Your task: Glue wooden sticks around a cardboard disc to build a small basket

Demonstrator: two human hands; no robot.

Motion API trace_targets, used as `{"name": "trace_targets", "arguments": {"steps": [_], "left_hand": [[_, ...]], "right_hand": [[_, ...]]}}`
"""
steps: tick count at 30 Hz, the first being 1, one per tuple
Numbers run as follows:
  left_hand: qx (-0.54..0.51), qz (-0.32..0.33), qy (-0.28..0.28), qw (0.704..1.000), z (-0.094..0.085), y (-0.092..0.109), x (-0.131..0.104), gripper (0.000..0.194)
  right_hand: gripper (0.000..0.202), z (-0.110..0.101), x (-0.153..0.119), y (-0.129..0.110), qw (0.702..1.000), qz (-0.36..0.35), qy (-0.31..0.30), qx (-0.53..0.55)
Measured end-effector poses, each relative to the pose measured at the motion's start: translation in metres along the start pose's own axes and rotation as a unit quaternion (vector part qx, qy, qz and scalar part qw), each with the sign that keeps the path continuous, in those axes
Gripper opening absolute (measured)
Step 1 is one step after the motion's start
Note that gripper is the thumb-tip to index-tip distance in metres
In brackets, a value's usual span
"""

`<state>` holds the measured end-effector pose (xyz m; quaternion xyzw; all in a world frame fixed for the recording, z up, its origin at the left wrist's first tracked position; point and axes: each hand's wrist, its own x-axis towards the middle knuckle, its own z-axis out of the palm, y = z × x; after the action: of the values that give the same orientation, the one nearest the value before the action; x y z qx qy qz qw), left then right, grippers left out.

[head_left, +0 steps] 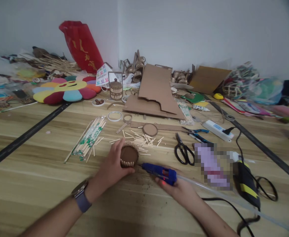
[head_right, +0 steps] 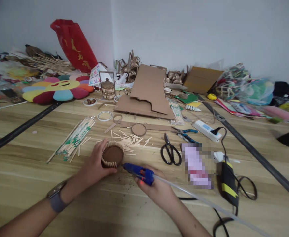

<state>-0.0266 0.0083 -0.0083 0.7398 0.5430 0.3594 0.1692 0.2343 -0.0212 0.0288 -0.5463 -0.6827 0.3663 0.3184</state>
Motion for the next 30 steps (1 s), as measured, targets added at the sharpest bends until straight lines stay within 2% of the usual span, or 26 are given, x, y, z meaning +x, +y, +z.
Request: {"name": "trace_targets", "arguments": {"steps": [5, 17, 30], "left_hand": [[-0.015, 0.008, 0.002, 1.000, 0.0032, 0.0016, 0.0005, 0.113], [-0.014, 0.022, 0.015, 1.000, 0.0020, 0.0016, -0.0022, 0.116], [-0.009, 0.026, 0.011, 1.000, 0.0022, 0.0014, -0.0022, 0.114]], "right_hand": [[0.018, 0.0038, 0.0014, -0.0007, 1.000, -0.022, -0.002, -0.010], [0.025, 0.0055, 0.0011, 0.0003, 0.992, -0.072, -0.029, -0.095], [0.023, 0.0087, 0.0008, 0.0058, 0.987, -0.100, -0.026, -0.119]]}}
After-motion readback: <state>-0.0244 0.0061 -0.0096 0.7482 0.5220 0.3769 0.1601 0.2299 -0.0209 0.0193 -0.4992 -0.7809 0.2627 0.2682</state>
